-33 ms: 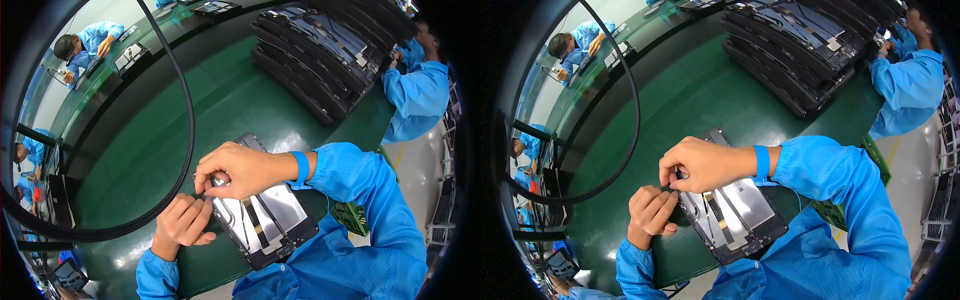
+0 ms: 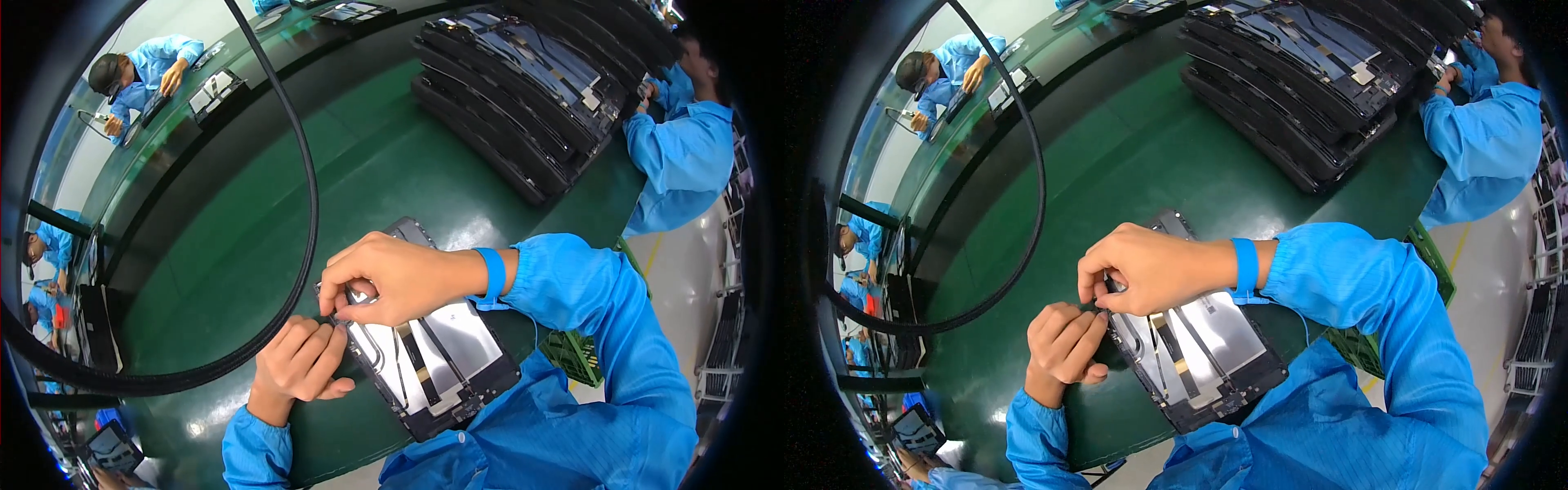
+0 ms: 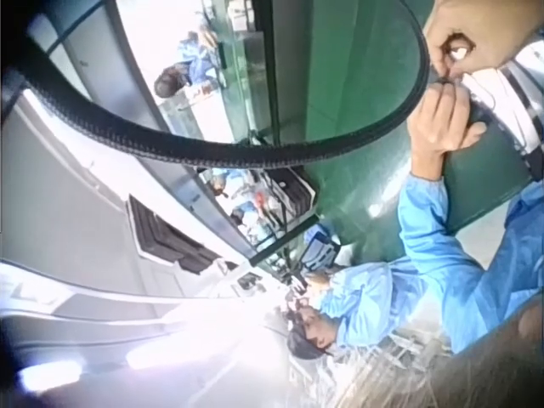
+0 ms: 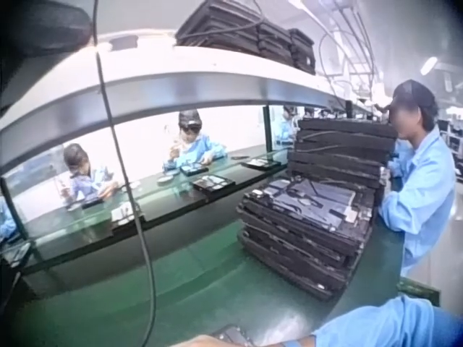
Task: The person assembles a tablet device by hand, connecting ribbon cables and internal components within a tablet frame, then attaching a display panel.
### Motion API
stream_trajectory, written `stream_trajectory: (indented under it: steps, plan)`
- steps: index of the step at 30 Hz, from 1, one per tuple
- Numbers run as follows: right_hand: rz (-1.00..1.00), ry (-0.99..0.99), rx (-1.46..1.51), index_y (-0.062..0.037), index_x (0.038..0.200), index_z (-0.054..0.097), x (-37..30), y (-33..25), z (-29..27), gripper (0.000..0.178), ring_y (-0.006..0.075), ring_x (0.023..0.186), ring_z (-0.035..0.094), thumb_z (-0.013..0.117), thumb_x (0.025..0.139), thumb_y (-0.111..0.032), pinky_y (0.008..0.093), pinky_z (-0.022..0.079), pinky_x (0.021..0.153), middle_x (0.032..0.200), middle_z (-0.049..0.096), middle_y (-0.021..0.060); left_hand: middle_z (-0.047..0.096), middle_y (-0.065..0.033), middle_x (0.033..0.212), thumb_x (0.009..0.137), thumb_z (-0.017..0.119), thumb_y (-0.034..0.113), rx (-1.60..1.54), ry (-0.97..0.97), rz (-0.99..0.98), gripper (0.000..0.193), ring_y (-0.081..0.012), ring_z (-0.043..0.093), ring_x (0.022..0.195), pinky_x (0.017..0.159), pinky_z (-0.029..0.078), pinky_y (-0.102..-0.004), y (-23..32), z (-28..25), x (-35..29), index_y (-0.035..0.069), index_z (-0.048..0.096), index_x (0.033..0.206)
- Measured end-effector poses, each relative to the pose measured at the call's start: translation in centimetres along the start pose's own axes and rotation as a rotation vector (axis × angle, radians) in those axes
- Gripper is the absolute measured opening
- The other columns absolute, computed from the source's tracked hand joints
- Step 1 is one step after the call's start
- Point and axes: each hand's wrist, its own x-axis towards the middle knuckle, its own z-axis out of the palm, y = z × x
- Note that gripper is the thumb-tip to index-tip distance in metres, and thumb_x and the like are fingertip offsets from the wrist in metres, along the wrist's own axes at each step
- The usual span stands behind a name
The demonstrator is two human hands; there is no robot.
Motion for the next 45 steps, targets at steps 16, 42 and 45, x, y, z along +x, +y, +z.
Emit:
stream_trajectory:
  steps: [16, 42, 45]
  plan:
    - [0.008, -0.033, -0.033, -0.0013, 0.106, 0.079, -0.2, 0.0, -0.2, 0.019, 0.0138, 0.061, 0.053, 0.08, 0.087, -0.003, 0.032, 0.044, 0.059, 0.09, 0.075, 0.0082, 0.069, -0.0111, 0.085, 0.101, 0.057, 0.035, -0.115, 0.051, -0.167, 0.044, -0.0272, 0.066, 0.078, 0.069, 0.057, -0.0382, 0.6, 0.6, -0.4, -0.003, 0.08, 0.1]
    - [-0.09, 0.004, -0.03, 0.0006, 0.109, 0.075, -0.2, 1.1, 0.4, 0.023, 0.019, 0.068, 0.065, 0.077, 0.086, 0.0, 0.0317, 0.05, 0.062, 0.1, 0.079, 0.013, 0.07, -0.0094, 0.083, 0.086, 0.07, 0.021, -0.158, 0.062, -0.232, 0.028, -0.0265, 0.066, 0.076, 0.068, 0.056, -0.0366, 0.6, 0.3, 0.2, -0.001, 0.082, 0.1]
    - [-0.085, -0.003, -0.001, 0.0006, 0.11, 0.075, -0.5, 1.4, 0.2, 0.023, 0.0207, 0.071, 0.065, 0.077, 0.087, 0.0, 0.0315, 0.05, 0.064, 0.1, 0.078, 0.0134, 0.071, -0.0083, 0.082, 0.085, 0.073, 0.018, -0.173, 0.048, -0.252, 0.025, -0.0262, 0.068, 0.077, 0.067, 0.055, -0.037, 0.7, 0.4, 0.7, 0.0, 0.082, 0.1]
